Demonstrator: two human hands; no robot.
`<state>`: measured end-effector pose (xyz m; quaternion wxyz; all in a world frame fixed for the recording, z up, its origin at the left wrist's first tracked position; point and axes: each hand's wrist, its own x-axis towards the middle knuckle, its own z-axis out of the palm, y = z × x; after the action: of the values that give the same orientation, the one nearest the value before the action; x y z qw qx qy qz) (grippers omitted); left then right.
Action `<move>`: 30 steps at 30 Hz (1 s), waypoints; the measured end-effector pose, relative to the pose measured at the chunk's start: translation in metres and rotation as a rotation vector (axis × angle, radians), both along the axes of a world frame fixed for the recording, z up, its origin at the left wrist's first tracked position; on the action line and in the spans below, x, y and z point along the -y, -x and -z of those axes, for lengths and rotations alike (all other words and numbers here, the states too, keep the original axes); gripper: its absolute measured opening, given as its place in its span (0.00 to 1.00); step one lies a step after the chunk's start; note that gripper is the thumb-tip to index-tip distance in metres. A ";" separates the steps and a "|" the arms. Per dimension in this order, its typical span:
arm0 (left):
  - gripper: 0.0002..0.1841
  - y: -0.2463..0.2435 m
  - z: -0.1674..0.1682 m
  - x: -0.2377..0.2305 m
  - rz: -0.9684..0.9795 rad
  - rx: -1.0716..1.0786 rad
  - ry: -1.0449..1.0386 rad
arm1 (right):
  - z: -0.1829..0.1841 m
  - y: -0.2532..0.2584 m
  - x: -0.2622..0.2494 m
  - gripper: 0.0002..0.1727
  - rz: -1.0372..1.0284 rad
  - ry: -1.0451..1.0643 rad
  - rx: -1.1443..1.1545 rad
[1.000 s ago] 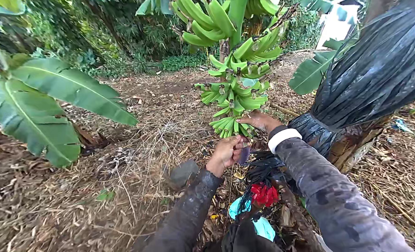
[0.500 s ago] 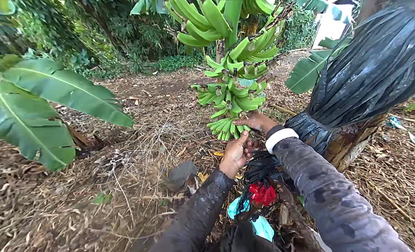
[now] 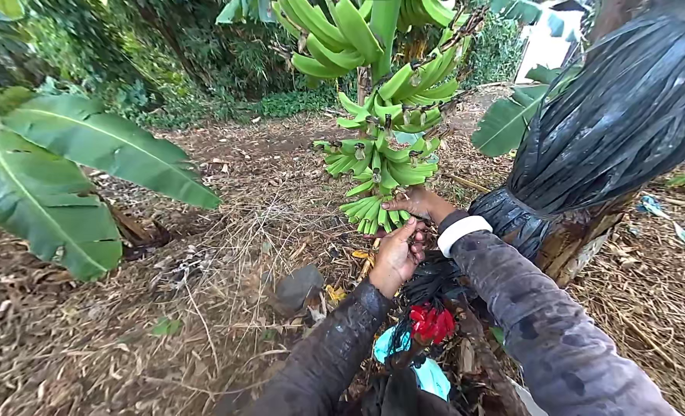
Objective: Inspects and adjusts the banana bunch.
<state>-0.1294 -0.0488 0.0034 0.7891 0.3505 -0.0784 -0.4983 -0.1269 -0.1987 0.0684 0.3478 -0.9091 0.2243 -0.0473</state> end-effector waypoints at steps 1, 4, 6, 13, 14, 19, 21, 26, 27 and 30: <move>0.13 -0.001 0.000 0.002 -0.006 0.012 -0.001 | 0.000 0.001 0.000 0.40 -0.002 -0.010 -0.006; 0.15 -0.012 0.016 -0.014 0.049 0.423 -0.043 | 0.006 0.000 0.004 0.38 0.023 0.011 0.006; 0.16 -0.030 0.040 -0.039 0.098 0.930 -0.204 | -0.001 0.004 0.000 0.41 0.044 0.033 -0.047; 0.67 -0.052 0.103 -0.058 -0.035 1.461 -0.842 | -0.010 0.002 -0.012 0.42 0.004 0.063 -0.083; 0.70 -0.052 0.110 -0.044 -0.161 1.380 -0.740 | -0.014 0.005 -0.021 0.41 0.009 0.058 -0.077; 0.57 -0.060 0.132 0.010 -0.435 1.277 -0.536 | -0.043 0.024 -0.072 0.44 0.042 0.097 -0.124; 0.55 -0.066 0.134 0.004 -0.338 1.264 -0.467 | -0.045 0.017 -0.059 0.43 -0.056 0.134 -0.156; 0.48 -0.099 0.114 -0.057 0.101 1.078 -0.129 | -0.034 0.032 -0.039 0.29 -0.088 0.037 -0.029; 0.44 -0.108 0.110 -0.070 0.175 1.020 -0.056 | -0.028 0.032 -0.036 0.28 -0.109 -0.013 -0.014; 0.37 -0.138 0.100 -0.101 0.318 0.950 0.071 | -0.019 0.024 -0.052 0.28 -0.196 -0.281 0.053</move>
<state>0.0088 0.0524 -0.0964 0.5921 0.4954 -0.4982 -0.3948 -0.1511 -0.1463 0.0870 0.4801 -0.8676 0.1296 -0.0053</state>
